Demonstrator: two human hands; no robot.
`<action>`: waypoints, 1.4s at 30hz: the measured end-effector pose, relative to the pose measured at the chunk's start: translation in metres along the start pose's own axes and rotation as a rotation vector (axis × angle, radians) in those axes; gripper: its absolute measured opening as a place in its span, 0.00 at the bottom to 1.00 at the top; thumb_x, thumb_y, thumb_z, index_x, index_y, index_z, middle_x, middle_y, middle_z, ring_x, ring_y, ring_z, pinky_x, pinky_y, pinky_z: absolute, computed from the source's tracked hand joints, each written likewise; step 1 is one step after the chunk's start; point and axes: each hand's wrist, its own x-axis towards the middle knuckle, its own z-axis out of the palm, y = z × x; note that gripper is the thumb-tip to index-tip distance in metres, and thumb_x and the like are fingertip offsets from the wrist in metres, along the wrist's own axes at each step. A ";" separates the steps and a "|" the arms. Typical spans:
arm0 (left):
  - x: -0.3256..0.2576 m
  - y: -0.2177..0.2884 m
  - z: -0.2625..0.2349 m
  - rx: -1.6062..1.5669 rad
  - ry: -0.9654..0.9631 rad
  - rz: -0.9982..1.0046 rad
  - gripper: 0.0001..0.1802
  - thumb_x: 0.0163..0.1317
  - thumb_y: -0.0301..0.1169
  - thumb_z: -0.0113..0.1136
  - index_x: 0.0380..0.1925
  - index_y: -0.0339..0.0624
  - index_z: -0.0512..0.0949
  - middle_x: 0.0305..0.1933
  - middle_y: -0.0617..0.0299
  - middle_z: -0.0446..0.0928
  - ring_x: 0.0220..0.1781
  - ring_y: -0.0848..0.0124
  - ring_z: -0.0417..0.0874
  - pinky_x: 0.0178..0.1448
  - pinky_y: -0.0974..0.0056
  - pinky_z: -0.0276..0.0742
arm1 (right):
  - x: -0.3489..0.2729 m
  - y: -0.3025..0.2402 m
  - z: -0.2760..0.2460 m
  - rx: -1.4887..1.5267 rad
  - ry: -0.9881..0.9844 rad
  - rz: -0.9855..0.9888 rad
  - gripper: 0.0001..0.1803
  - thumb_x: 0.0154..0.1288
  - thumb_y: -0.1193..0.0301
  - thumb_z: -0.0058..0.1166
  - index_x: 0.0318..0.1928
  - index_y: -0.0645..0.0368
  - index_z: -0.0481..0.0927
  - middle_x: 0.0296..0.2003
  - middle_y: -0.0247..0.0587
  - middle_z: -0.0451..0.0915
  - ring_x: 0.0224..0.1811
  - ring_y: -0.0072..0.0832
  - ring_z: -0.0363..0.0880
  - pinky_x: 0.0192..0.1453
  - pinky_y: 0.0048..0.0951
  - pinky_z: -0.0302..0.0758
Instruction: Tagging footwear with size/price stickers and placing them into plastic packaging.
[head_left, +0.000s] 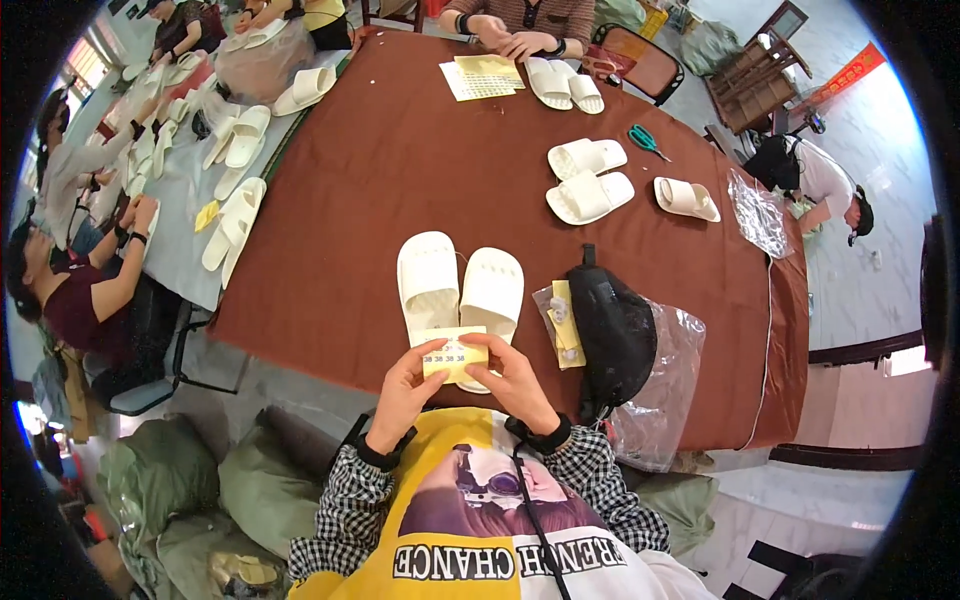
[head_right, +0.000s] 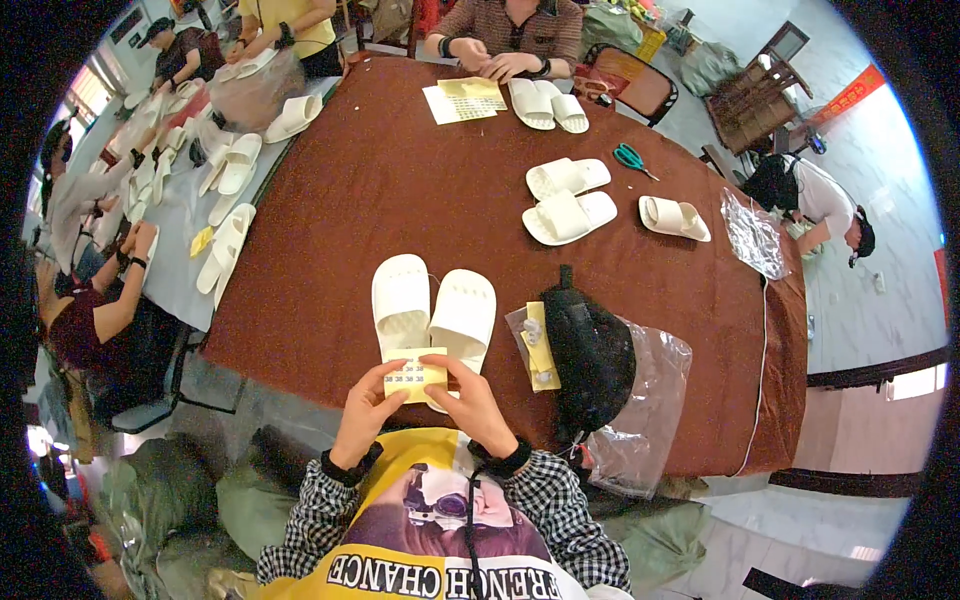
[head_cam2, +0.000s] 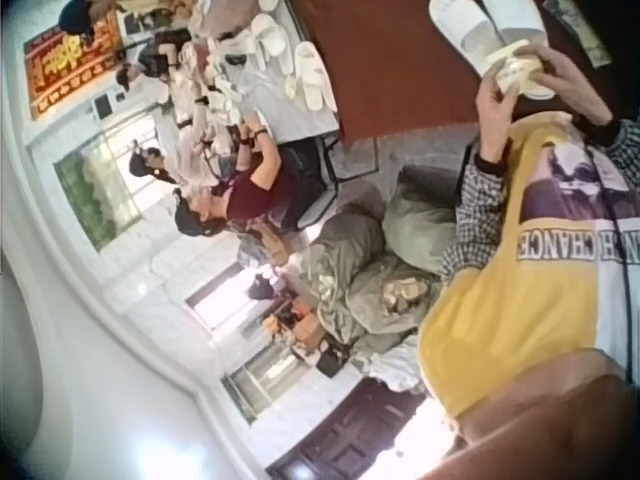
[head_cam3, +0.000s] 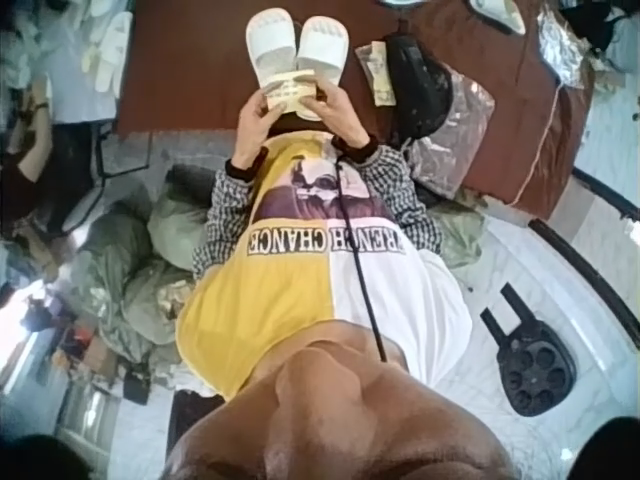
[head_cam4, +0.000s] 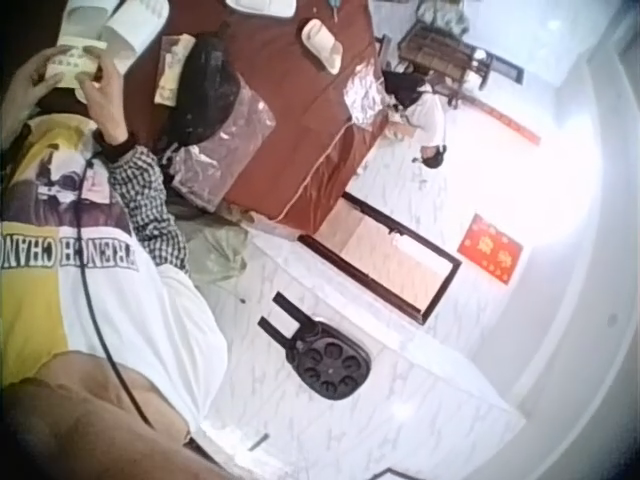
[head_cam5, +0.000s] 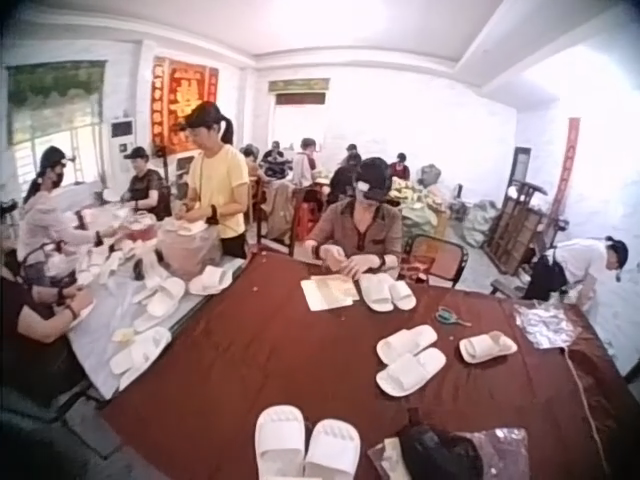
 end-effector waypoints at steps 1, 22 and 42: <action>-0.001 -0.002 -0.001 -0.001 0.008 -0.001 0.24 0.67 0.19 0.55 0.64 0.36 0.69 0.53 0.59 0.79 0.53 0.77 0.79 0.57 0.71 0.74 | -0.001 0.002 -0.001 0.020 0.011 -0.011 0.21 0.66 0.78 0.57 0.59 0.62 0.75 0.49 0.41 0.81 0.50 0.24 0.80 0.53 0.27 0.77; -0.013 0.000 0.011 0.518 0.151 0.072 0.11 0.64 0.27 0.62 0.46 0.38 0.79 0.33 0.58 0.84 0.34 0.80 0.82 0.37 0.71 0.76 | -0.013 -0.013 0.013 -0.579 0.205 -0.299 0.13 0.59 0.77 0.61 0.46 0.56 0.82 0.39 0.42 0.77 0.43 0.39 0.76 0.48 0.36 0.73; -0.009 -0.004 0.007 0.630 0.147 0.143 0.13 0.62 0.29 0.63 0.46 0.38 0.80 0.38 0.47 0.83 0.38 0.57 0.87 0.41 0.62 0.79 | -0.012 -0.011 0.011 -0.906 0.193 -0.577 0.09 0.55 0.74 0.62 0.38 0.55 0.81 0.36 0.34 0.78 0.43 0.35 0.76 0.46 0.37 0.70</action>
